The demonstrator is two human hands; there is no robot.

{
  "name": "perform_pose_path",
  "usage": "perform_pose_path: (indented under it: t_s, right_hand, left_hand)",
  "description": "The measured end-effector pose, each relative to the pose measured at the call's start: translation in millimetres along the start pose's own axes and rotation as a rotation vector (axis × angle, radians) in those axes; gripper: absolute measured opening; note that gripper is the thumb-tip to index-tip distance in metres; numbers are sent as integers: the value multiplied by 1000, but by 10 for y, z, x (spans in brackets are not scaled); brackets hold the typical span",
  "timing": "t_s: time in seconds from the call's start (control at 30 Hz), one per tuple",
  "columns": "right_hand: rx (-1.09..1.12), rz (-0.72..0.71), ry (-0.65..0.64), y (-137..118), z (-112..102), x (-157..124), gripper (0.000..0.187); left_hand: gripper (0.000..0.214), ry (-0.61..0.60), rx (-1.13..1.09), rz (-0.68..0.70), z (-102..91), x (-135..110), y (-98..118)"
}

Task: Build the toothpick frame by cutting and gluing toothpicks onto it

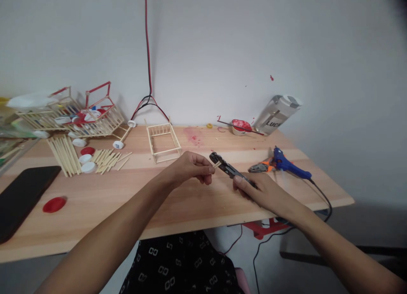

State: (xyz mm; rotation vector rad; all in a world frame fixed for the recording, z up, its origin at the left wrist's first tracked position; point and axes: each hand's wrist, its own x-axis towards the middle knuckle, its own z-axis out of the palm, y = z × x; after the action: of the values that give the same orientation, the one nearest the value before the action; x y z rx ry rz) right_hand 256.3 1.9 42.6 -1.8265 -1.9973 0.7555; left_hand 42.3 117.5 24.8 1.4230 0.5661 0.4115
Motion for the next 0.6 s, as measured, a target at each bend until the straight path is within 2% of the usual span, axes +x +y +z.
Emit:
perform_pose_path:
  t_s: [0.3,0.6]
  right_hand:
    - [-36,10,28,-10,24,8,53]
    - [-171,-32,151,59,104,-4,46]
  left_hand:
    - [25,31,80,12,0,20,-51]
    - [20,56,242,121,11,61,-104]
